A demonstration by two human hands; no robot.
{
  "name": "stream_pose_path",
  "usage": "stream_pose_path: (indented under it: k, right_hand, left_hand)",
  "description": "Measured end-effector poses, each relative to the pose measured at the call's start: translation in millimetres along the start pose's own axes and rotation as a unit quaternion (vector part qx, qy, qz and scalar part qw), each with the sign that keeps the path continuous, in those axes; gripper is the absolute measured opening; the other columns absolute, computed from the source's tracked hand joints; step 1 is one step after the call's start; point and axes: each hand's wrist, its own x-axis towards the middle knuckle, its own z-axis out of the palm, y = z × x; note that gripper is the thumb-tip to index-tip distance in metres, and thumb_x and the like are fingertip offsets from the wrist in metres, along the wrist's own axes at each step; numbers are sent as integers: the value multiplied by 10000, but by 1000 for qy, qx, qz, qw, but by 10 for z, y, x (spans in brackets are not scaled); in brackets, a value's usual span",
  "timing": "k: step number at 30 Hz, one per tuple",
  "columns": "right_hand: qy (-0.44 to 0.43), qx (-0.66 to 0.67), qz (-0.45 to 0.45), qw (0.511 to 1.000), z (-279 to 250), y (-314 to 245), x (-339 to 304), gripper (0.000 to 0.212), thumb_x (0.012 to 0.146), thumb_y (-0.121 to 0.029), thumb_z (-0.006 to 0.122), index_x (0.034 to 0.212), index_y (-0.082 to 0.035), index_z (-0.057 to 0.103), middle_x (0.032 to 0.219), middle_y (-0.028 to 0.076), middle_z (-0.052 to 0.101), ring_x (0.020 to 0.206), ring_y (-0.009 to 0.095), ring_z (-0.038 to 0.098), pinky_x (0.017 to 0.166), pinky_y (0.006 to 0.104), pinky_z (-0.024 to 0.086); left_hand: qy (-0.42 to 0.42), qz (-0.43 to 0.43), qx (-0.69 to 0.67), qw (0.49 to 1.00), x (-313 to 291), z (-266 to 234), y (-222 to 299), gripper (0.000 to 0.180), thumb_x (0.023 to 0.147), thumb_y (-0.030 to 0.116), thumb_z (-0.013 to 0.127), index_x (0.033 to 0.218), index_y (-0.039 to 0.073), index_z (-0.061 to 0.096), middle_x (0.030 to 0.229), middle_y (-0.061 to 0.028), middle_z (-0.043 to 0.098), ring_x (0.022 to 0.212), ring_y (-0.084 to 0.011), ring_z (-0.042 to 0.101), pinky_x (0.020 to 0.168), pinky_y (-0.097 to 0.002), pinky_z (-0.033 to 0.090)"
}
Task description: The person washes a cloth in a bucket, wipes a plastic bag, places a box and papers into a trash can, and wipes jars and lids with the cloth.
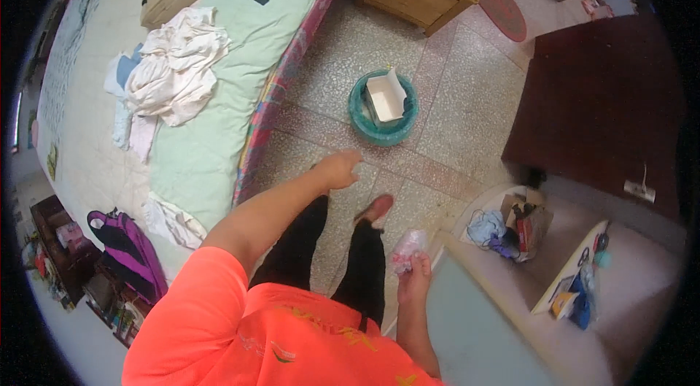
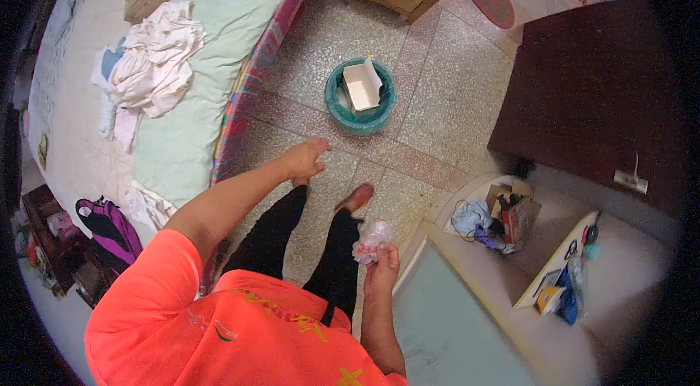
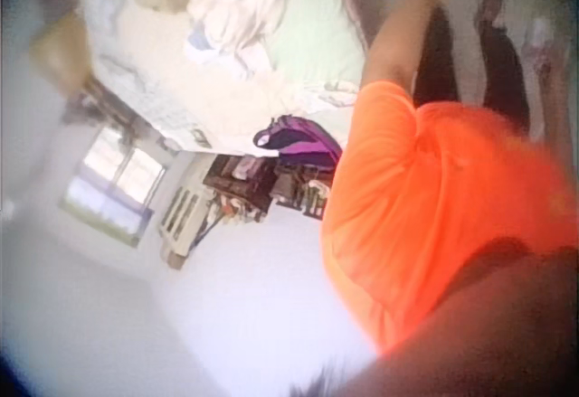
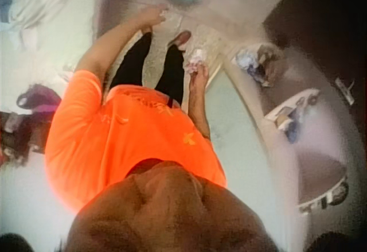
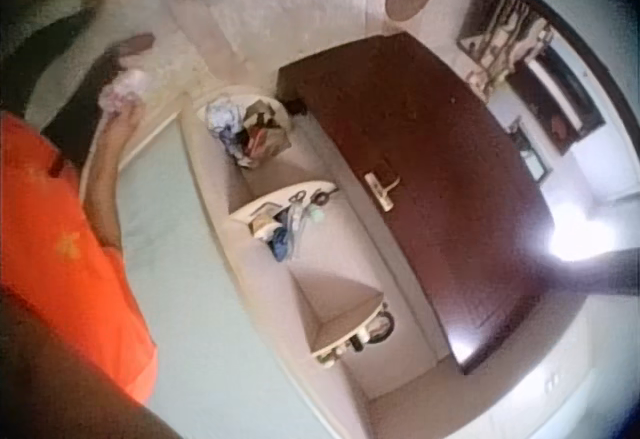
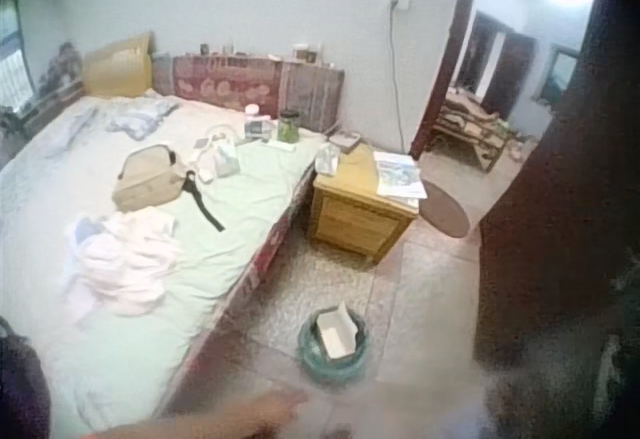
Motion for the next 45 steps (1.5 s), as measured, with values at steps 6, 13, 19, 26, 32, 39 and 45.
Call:
stream_pose_path:
  k: [6,13,19,26,32,39,45]
  right_hand:
    - [-43,-26,46,998,191,-279,839,105,926,-74,543,1030,-84,531,1000,74,596,903,240,602,806,406,515]
    - [-46,-54,24,997,256,-717,1752,75,934,-117,571,996,-82,547,966,58,612,853,196,607,788,368,515]
    - [-65,-69,26,995,287,-1078,2101,77,921,-133,586,966,-87,543,928,49,596,864,194,596,789,362,499]
    - [-82,-68,-52,993,567,-1079,2323,107,935,-138,576,1000,-59,544,893,19,584,823,114,558,744,286,475]
    - [-84,-232,-130,960,1311,-734,2864,313,917,-197,622,1142,1,533,988,66,604,876,124,558,759,272,462]
    - [-155,-414,43,896,1931,-447,3381,505,895,-213,650,1315,10,479,1202,150,575,1044,186,560,855,314,477]
    - [-482,-348,-130,794,1797,-887,2264,779,766,-208,759,1434,-77,380,1482,132,370,1349,263,381,1054,409,364]
  left_hand:
    - [107,-72,-74,989,1118,455,-81,594,792,128,617,1339,27,410,1376,-230,443,1213,-397,484,1005,-446,418]
    - [153,-207,-80,963,2107,963,-523,621,800,63,615,1372,20,375,1449,-246,357,1247,-395,464,1037,-413,405]
    - [190,-187,-92,959,2236,1009,-605,325,814,56,622,1139,70,638,1120,-177,635,1015,-343,620,888,-406,490]
    - [312,-251,-368,839,1371,503,-48,184,917,126,583,1029,30,692,965,-94,699,886,-200,680,777,-307,522]
    - [410,-317,-551,654,146,154,274,235,953,147,552,1097,-34,595,968,-122,667,859,-206,680,755,-296,542]
    - [429,-354,-664,501,-284,-98,586,207,941,166,578,1089,26,542,926,-115,645,766,-237,678,661,-338,565]
    - [392,-315,-775,384,-373,-293,794,163,934,192,602,1058,105,541,892,-62,652,655,-179,652,525,-290,512]
